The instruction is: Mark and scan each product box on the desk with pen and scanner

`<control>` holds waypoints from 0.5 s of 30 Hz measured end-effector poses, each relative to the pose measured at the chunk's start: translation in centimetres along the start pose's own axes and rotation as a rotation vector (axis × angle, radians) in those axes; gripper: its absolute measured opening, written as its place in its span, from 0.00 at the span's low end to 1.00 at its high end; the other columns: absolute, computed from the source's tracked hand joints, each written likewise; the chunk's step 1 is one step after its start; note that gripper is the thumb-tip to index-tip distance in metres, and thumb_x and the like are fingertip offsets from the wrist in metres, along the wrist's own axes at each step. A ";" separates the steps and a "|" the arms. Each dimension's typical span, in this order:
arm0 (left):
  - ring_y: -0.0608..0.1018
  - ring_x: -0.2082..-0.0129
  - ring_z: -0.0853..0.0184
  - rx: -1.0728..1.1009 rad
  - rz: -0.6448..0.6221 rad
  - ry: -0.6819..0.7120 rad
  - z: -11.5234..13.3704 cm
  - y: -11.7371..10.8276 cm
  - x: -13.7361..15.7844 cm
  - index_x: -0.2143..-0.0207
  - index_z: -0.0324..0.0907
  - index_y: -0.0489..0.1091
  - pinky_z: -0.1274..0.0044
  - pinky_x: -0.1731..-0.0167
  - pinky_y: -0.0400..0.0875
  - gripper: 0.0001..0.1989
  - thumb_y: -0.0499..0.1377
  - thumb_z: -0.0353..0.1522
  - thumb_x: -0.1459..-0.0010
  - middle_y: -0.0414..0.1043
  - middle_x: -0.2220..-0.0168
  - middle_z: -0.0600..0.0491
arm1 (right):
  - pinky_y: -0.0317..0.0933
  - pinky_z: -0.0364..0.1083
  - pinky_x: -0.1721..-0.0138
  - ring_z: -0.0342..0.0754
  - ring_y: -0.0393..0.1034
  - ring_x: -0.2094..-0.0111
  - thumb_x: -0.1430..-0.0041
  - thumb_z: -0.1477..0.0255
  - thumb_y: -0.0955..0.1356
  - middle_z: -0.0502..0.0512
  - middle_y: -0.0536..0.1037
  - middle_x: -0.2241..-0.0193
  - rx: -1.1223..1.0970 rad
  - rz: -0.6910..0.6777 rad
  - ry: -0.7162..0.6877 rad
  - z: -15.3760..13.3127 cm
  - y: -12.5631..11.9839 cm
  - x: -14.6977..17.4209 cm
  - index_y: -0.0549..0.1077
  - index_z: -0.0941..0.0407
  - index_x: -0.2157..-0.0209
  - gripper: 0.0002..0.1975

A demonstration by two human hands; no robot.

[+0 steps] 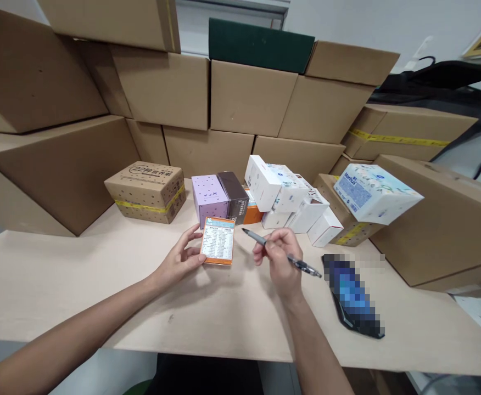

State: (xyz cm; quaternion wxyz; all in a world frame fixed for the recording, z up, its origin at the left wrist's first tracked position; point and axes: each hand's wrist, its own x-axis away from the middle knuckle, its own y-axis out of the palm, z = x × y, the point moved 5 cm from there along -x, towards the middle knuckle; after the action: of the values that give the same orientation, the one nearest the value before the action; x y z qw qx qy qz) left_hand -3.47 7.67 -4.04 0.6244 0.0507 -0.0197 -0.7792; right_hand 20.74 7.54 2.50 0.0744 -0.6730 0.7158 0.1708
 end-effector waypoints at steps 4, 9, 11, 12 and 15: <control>0.77 0.50 0.57 -0.013 -0.018 0.010 -0.2 0.3 0.0 0.32 0.50 0.47 0.63 0.50 0.74 0.48 0.68 0.46 0.48 0.53 0.36 0.39 | 0.71 0.50 0.67 0.49 0.76 0.69 0.40 0.63 0.67 0.57 0.81 0.65 -0.010 -0.131 0.044 0.8 3.3 1.8 0.73 0.54 0.60 0.11; 0.74 0.44 0.53 0.035 -0.048 0.018 -0.5 0.6 0.0 0.31 0.50 0.46 0.61 0.47 0.72 0.49 0.69 0.43 0.47 0.52 0.34 0.37 | 0.68 0.46 0.69 0.48 0.74 0.71 0.45 0.63 0.71 0.54 0.80 0.69 0.296 -0.091 0.130 2.3 4.6 2.7 0.72 0.53 0.63 0.11; 0.73 0.43 0.52 0.039 -0.064 0.021 -0.7 0.7 0.0 0.31 0.50 0.45 0.59 0.45 0.70 0.50 0.70 0.43 0.48 0.52 0.33 0.37 | 0.66 0.46 0.72 0.48 0.72 0.74 0.42 0.61 0.68 0.52 0.79 0.72 0.381 -0.070 0.111 2.3 4.5 2.8 0.71 0.53 0.65 0.10; 0.73 0.42 0.51 0.040 -0.072 0.022 -0.8 0.7 0.0 0.31 0.50 0.45 0.58 0.44 0.69 0.51 0.70 0.43 0.49 0.53 0.33 0.37 | 0.66 0.46 0.72 0.47 0.72 0.74 0.41 0.60 0.67 0.52 0.78 0.73 0.426 -0.070 0.091 2.2 4.5 2.8 0.70 0.52 0.67 0.10; 0.70 0.40 0.49 0.040 -0.094 0.016 -0.9 0.9 0.0 0.30 0.49 0.43 0.56 0.42 0.66 0.52 0.70 0.43 0.49 0.53 0.32 0.36 | 0.64 0.45 0.73 0.46 0.71 0.75 0.39 0.59 0.65 0.50 0.77 0.75 0.553 -0.087 0.014 1.8 4.5 2.9 0.68 0.52 0.70 0.11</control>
State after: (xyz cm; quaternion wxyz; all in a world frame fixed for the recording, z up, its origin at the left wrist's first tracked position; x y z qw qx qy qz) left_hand -2.46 7.49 -4.82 0.5861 0.0701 -0.0280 -0.8067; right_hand 15.85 5.57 0.53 0.2577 -0.6585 0.7060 -0.0389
